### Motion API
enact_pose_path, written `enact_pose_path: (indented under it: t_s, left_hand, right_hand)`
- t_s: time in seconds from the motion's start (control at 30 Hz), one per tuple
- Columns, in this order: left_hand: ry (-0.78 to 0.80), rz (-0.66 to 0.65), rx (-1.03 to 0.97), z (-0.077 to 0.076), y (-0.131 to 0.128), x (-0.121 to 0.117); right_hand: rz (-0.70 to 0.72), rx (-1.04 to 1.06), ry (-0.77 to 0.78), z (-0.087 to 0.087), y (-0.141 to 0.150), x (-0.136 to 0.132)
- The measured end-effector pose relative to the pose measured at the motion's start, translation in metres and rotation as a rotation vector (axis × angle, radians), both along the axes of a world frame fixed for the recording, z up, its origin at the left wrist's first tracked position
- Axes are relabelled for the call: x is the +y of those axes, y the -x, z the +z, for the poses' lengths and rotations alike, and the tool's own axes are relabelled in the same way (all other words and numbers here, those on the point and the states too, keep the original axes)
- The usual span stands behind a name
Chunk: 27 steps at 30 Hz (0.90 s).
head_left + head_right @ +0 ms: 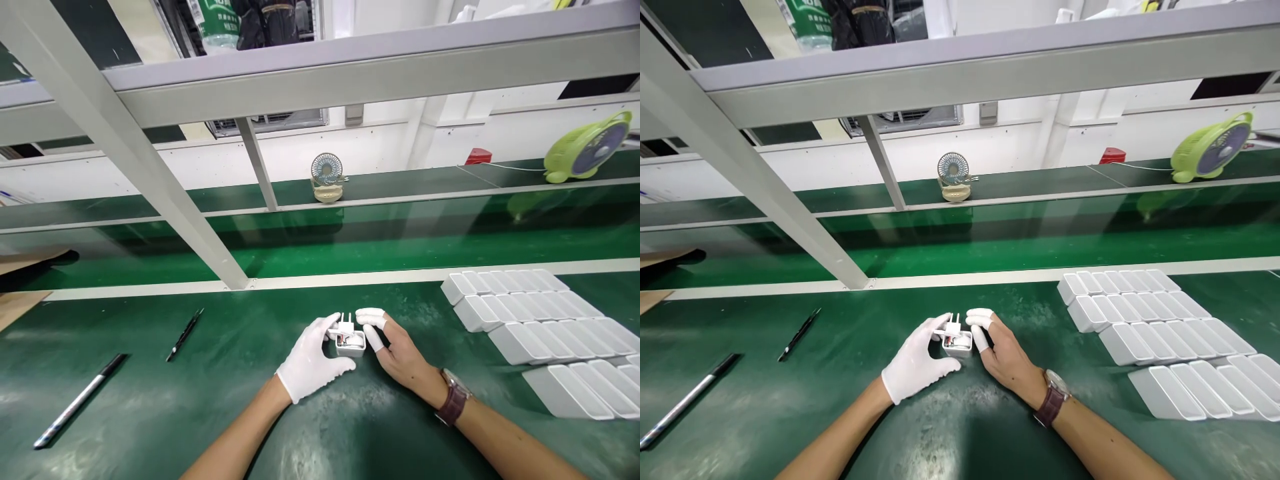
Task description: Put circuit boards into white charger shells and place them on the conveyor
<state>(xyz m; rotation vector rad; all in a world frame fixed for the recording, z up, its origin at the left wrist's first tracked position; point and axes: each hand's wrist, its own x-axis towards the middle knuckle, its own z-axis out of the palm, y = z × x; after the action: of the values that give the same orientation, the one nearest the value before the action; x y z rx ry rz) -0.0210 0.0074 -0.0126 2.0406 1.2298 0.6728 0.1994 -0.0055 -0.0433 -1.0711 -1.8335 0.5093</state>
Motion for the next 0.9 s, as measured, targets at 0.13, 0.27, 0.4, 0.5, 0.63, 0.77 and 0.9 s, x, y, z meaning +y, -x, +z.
enact_pose_path:
  t_s: [0.13, 0.27, 0.4, 0.5, 0.63, 0.77, 0.9]
  left_hand:
    - [-0.043, -0.022, 0.018, -0.003, -0.004, 0.0]
    - [0.039, -0.005, 0.014, 0.0, -0.007, -0.002]
    - [0.017, 0.154, -0.027, 0.007, -0.002, 0.003]
    - [-0.035, 0.331, -0.037, 0.008, 0.004, 0.012]
    - [-0.018, 0.461, -0.098, 0.004, 0.009, 0.025]
    - [-0.003, 0.557, -0.099, 0.004, 0.012, 0.056]
    - [-0.024, 0.68, -0.073, 0.011, 0.019, 0.113]
  right_hand:
    - [-0.013, -0.1, 0.04, -0.01, -0.001, 0.006]
    - [0.059, -0.232, -0.036, -0.014, 0.001, 0.003]
    - [0.07, -0.338, -0.131, -0.014, 0.006, -0.001]
    - [0.072, -0.429, -0.199, -0.012, 0.01, -0.004]
    - [0.072, -0.485, -0.242, -0.014, 0.013, -0.007]
    - [0.043, -0.467, -0.258, -0.02, 0.014, -0.009]
    - [0.005, -0.434, -0.285, -0.025, 0.015, -0.009]
